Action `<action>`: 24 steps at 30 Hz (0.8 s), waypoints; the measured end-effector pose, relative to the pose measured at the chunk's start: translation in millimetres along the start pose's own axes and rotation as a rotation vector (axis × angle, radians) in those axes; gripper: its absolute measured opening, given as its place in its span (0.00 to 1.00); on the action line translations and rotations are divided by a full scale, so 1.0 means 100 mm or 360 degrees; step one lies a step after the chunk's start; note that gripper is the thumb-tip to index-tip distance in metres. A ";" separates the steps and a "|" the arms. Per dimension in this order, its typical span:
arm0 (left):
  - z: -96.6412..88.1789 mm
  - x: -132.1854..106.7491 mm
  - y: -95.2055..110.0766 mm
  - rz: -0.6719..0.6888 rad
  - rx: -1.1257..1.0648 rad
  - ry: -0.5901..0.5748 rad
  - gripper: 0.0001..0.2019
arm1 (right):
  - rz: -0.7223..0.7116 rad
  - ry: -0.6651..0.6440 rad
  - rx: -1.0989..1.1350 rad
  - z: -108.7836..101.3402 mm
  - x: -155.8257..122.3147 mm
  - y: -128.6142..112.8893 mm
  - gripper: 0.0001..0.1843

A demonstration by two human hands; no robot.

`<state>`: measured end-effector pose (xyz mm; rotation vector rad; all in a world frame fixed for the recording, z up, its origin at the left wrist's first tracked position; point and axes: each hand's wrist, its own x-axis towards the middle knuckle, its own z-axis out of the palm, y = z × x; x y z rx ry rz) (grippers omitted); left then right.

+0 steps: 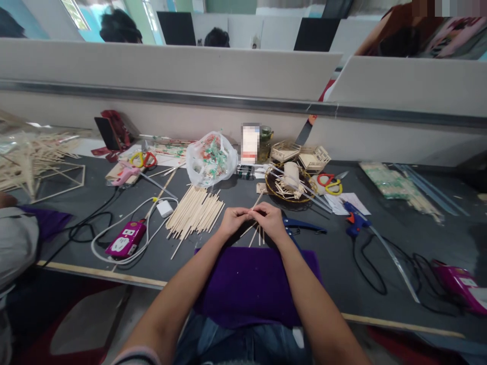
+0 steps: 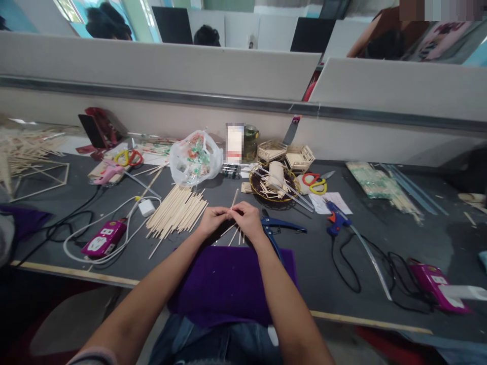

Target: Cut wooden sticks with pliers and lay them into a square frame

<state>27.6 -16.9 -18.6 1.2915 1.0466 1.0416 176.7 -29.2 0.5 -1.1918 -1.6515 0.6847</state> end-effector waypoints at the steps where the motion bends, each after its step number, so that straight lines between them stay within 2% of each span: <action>1: 0.01 0.00 0.03 -0.0003 0.0021 0.0003 0.15 | 0.0024 -0.0021 -0.0018 -0.05 0.00 -0.02 0.10; 3: 0.03 0.00 0.11 -0.0024 0.0037 0.0022 0.15 | 0.0065 -0.0132 -0.0144 -0.23 -0.02 -0.07 0.12; 4: 0.05 -0.01 0.15 -0.0044 0.0020 0.0039 0.15 | 0.0080 -0.0190 -0.0263 -0.36 -0.05 -0.09 0.15; 7: 0.09 -0.01 0.26 -0.0115 -0.0121 0.0099 0.15 | 0.0164 -0.0262 -0.0817 -0.79 -0.25 -0.09 0.31; 10: 0.15 0.00 0.30 -0.0172 -0.0248 0.0137 0.16 | 0.0410 -0.0526 -0.1250 -1.06 -0.48 0.03 0.47; 11: 0.17 0.01 0.30 -0.0182 -0.0267 0.0139 0.15 | 0.0475 -0.0619 -0.1340 -1.10 -0.54 0.09 0.50; 13: 0.19 0.02 0.29 -0.0193 -0.0280 0.0116 0.15 | 0.0492 -0.0716 -0.1457 -1.12 -0.60 0.17 0.48; 16: 0.17 0.02 0.25 -0.0228 -0.0289 0.0082 0.15 | 0.0358 -0.0685 -0.1548 -1.11 -0.60 0.19 0.36; 19: 0.11 0.01 0.22 -0.0272 -0.0299 0.0110 0.15 | 0.0275 -0.0544 -0.1544 -1.11 -0.56 0.03 0.29; 22: 0.06 -0.01 0.22 -0.0267 -0.0283 0.0114 0.14 | 0.0253 -0.0420 -0.1375 -1.07 -0.49 -0.20 0.30; 24: 0.03 -0.03 0.26 -0.0238 -0.0244 0.0104 0.14 | 0.0156 -0.0420 -0.1221 -0.98 -0.42 -0.32 0.31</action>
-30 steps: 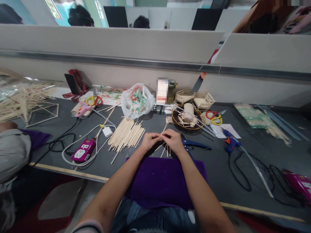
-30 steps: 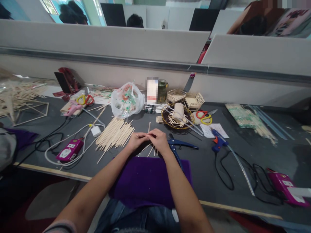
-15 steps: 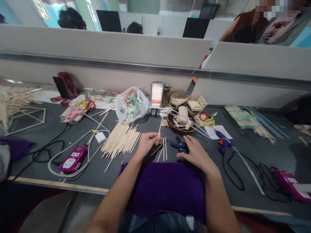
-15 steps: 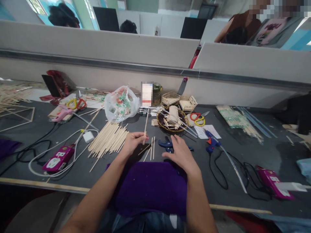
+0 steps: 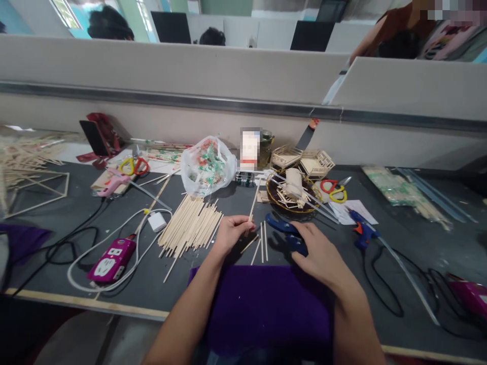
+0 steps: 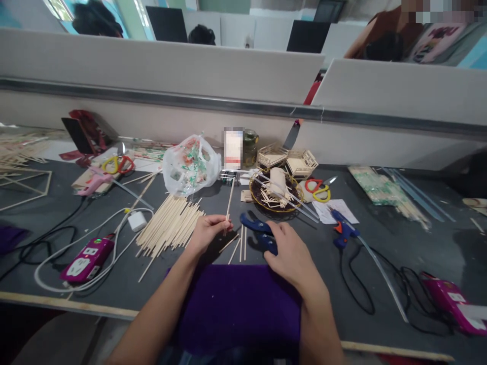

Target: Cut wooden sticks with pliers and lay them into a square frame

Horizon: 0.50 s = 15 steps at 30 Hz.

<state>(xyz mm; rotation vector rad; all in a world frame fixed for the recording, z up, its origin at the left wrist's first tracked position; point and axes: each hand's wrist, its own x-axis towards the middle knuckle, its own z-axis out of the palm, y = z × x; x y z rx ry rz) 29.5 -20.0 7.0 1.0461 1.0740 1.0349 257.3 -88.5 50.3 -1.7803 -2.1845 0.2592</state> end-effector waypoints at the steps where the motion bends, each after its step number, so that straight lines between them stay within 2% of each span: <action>1: -0.01 -0.01 0.02 0.0024 0.0027 -0.0005 0.13 | -0.0064 -0.0002 0.0047 0.00 0.04 -0.06 0.31; 6: -0.06 -0.09 0.14 0.0158 0.0195 0.0007 0.10 | -0.0195 0.0006 0.0101 0.14 0.22 -0.23 0.31; 10: -0.07 -0.12 0.16 0.0229 0.0332 0.0073 0.08 | -0.0227 0.0079 0.0129 0.19 0.23 -0.26 0.34; 15: -0.06 -0.16 0.14 0.0370 0.0573 0.0017 0.08 | -0.0258 0.0086 0.0198 0.19 0.22 -0.32 0.33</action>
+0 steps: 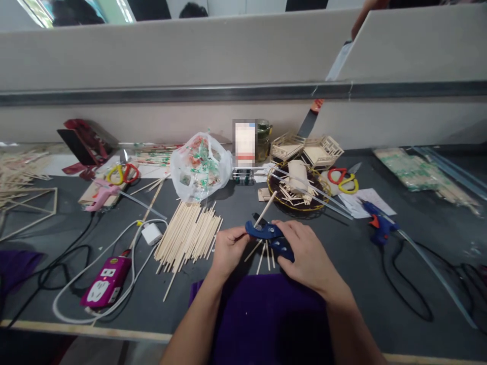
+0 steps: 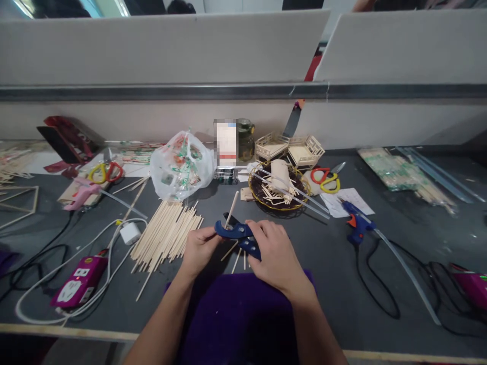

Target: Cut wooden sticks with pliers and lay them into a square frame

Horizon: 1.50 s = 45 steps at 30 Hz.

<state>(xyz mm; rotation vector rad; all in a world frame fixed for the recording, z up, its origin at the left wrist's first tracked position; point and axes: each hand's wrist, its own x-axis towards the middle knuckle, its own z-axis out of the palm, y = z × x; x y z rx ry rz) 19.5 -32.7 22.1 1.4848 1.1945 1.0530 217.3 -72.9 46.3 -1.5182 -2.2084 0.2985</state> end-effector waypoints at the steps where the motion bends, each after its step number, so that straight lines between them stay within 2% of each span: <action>1: 0.00 -0.01 0.00 0.0028 0.0046 -0.0007 0.09 | 0.0009 -0.0002 0.0006 0.01 0.00 -0.01 0.32; 11: 0.00 -0.07 0.03 0.0331 0.0400 -0.0010 0.10 | 0.0023 -0.0006 0.0052 0.05 -0.03 -0.01 0.29; 18: -0.01 -0.08 0.05 0.0341 0.0484 0.0024 0.11 | 0.0018 0.0034 0.0066 0.08 -0.04 0.00 0.32; 45: -0.02 -0.11 0.03 0.0546 0.0823 0.0057 0.11 | -0.0033 0.0065 0.0116 0.16 -0.03 0.03 0.28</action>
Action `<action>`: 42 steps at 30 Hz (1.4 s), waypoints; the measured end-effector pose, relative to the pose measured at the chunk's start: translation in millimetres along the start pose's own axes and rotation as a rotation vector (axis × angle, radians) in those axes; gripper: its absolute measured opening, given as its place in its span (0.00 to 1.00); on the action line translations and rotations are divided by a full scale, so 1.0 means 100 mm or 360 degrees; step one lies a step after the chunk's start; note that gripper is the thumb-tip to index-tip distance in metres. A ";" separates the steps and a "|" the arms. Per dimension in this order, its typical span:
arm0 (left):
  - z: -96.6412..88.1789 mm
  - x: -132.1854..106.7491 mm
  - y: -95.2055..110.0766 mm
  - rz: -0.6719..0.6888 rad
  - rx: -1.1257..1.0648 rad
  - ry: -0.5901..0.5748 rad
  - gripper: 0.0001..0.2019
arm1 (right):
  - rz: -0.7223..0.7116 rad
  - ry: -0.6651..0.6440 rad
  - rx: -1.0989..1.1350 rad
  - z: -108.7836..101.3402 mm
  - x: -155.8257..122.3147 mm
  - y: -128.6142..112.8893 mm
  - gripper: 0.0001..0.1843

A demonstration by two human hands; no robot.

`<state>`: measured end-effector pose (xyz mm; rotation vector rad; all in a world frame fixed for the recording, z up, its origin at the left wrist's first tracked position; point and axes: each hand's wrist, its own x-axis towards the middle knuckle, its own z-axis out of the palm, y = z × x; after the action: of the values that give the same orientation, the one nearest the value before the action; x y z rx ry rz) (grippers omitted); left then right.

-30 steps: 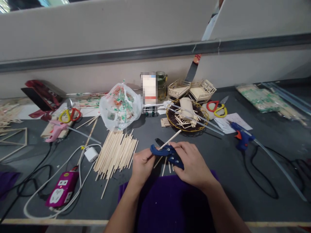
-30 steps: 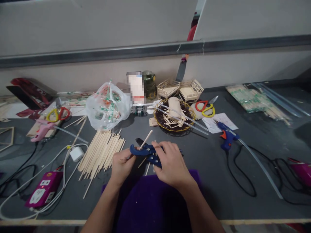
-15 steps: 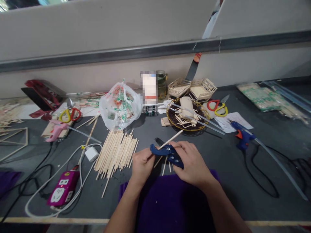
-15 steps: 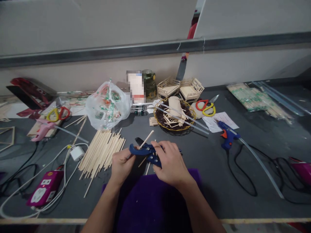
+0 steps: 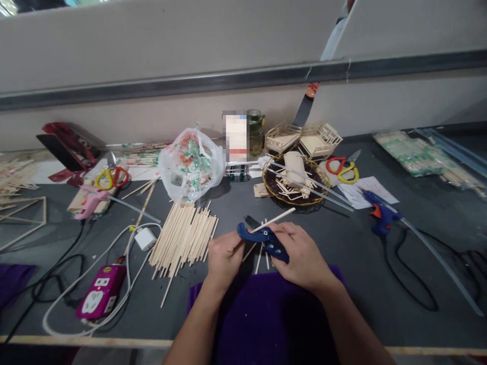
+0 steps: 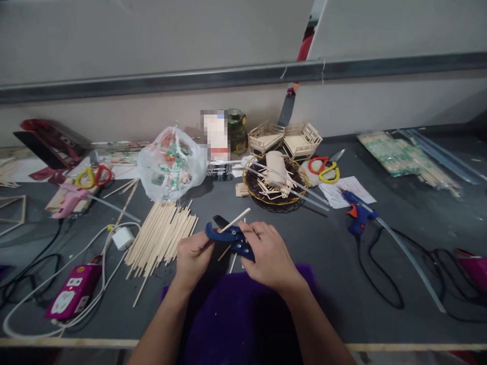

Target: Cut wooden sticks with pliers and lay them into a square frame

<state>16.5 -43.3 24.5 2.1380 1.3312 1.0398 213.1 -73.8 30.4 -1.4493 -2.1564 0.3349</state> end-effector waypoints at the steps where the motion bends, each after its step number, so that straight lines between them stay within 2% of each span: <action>1: 0.00 0.00 0.00 0.0022 0.0017 0.0004 0.12 | -0.0010 0.0006 0.0009 0.01 0.00 0.01 0.27; 7: -0.01 0.00 0.02 0.0165 0.0117 0.0058 0.12 | 0.0011 0.0016 0.0099 0.01 0.00 0.03 0.22; 13: 0.01 0.01 0.03 0.0156 0.0144 -0.0016 0.12 | 0.0053 -0.0074 0.0127 0.04 0.01 0.06 0.22; 21: 0.06 0.01 -0.01 0.0094 0.0210 -0.0157 0.12 | 0.0145 -0.0222 0.0166 0.15 0.04 0.16 0.17; 27: 0.08 0.02 -0.04 0.0053 0.0226 -0.0149 0.12 | 0.0136 -0.0291 0.0138 0.14 0.08 0.18 0.10; 38: 0.11 0.02 -0.12 -0.0091 0.0148 -0.0195 0.11 | 0.0108 -0.0325 0.0182 0.18 0.14 0.23 0.07; 42: 0.12 0.04 -0.13 -0.0158 0.0017 -0.0228 0.10 | 0.0105 -0.0347 0.0208 0.17 0.16 0.27 0.05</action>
<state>19.1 -33.5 10.1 2.0882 1.3617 0.8266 220.1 -47.4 8.3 -1.4698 -2.2102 0.6735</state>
